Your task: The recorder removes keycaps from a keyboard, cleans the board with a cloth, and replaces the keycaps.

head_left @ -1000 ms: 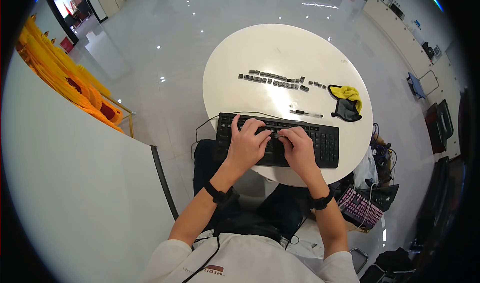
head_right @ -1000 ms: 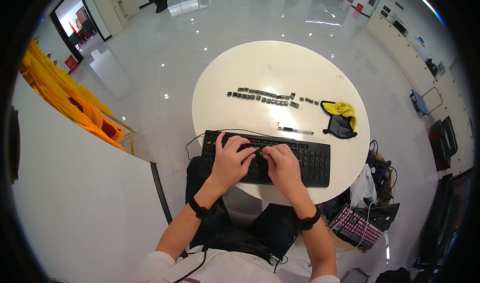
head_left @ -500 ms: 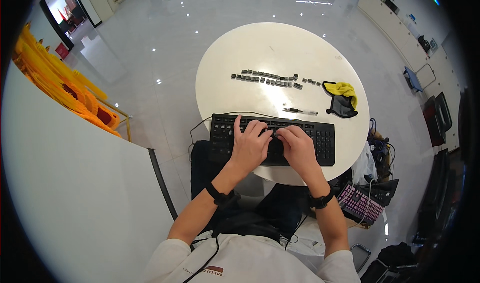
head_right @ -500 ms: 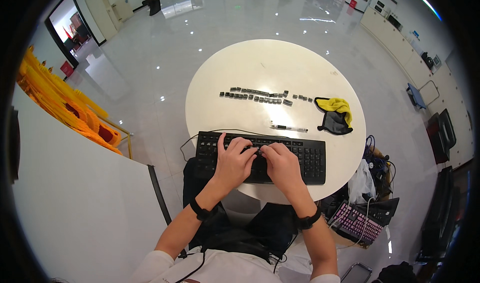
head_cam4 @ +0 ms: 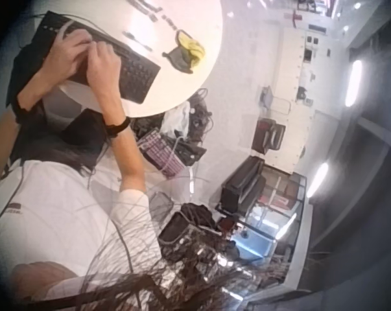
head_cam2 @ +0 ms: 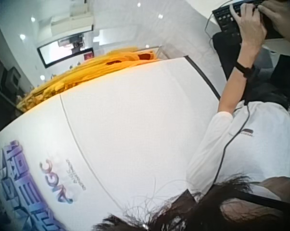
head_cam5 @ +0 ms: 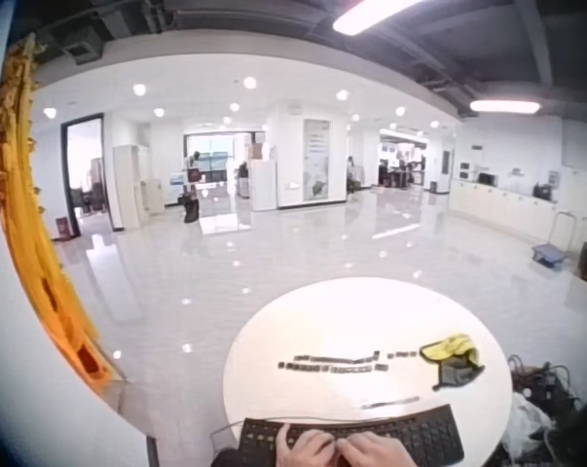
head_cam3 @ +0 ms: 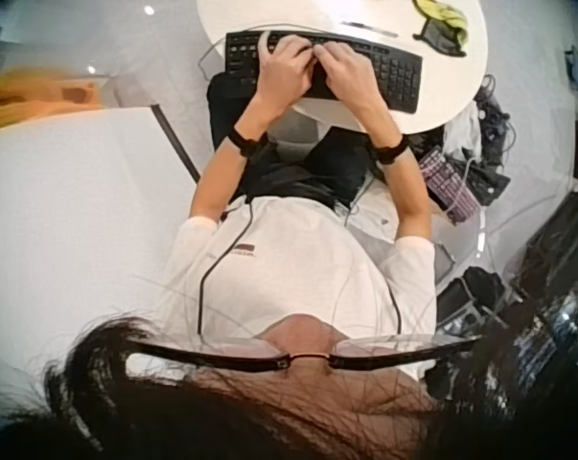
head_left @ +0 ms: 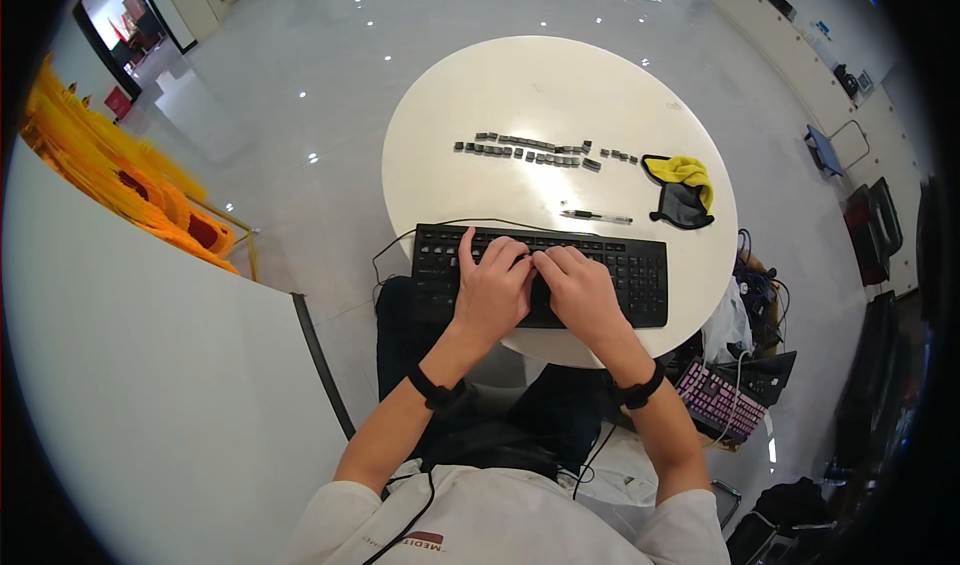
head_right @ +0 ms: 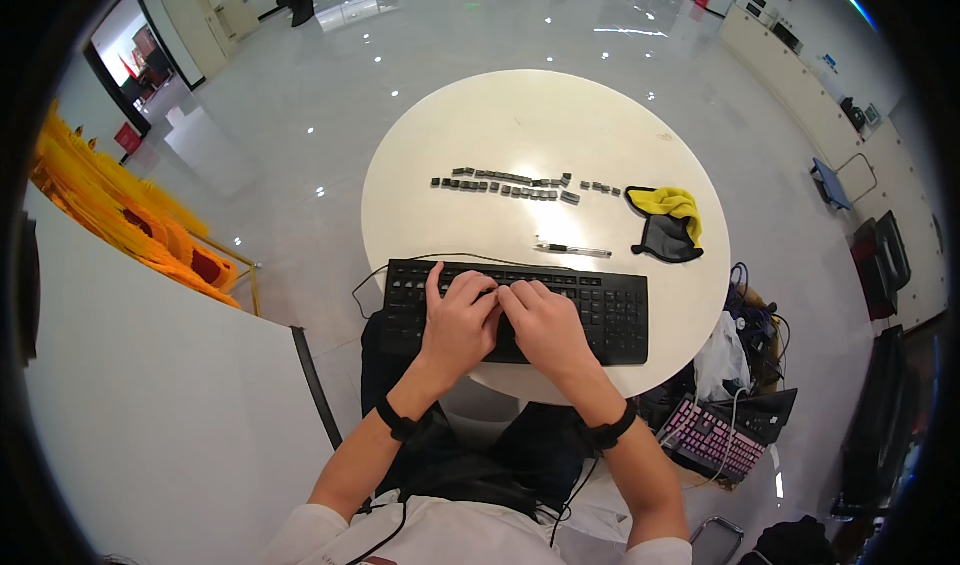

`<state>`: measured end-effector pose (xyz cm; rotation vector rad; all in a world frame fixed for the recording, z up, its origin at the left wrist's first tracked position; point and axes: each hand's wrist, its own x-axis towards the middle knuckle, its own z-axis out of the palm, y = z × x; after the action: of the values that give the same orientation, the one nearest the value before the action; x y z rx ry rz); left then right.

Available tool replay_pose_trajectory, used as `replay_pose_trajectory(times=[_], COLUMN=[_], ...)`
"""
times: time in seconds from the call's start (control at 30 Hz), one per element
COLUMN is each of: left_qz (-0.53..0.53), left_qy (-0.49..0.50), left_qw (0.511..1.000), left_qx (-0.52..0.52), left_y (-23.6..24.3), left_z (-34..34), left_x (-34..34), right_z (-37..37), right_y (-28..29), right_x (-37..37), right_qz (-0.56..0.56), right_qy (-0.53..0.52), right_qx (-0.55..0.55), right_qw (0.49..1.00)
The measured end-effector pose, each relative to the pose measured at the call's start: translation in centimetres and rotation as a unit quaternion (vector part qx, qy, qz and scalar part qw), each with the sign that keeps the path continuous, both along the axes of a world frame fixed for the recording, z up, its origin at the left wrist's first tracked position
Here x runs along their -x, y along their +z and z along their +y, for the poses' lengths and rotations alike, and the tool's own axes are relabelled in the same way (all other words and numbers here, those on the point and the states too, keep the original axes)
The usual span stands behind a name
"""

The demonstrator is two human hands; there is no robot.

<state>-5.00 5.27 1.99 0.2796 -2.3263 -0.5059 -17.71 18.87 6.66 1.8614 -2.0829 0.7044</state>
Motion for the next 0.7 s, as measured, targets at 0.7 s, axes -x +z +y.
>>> replay_pose_trajectory(times=[0.7], left_qz=[0.002], left_qy=[-0.008], left_qw=[1.0], left_qx=[0.002], left_y=[-0.1], left_z=[0.6], left_x=[0.5], right_z=[2.8], right_y=[-1.0], right_x=[1.0], right_qz=[-0.16], right_qy=[-0.097], right_qx=[0.061], right_qw=[0.98])
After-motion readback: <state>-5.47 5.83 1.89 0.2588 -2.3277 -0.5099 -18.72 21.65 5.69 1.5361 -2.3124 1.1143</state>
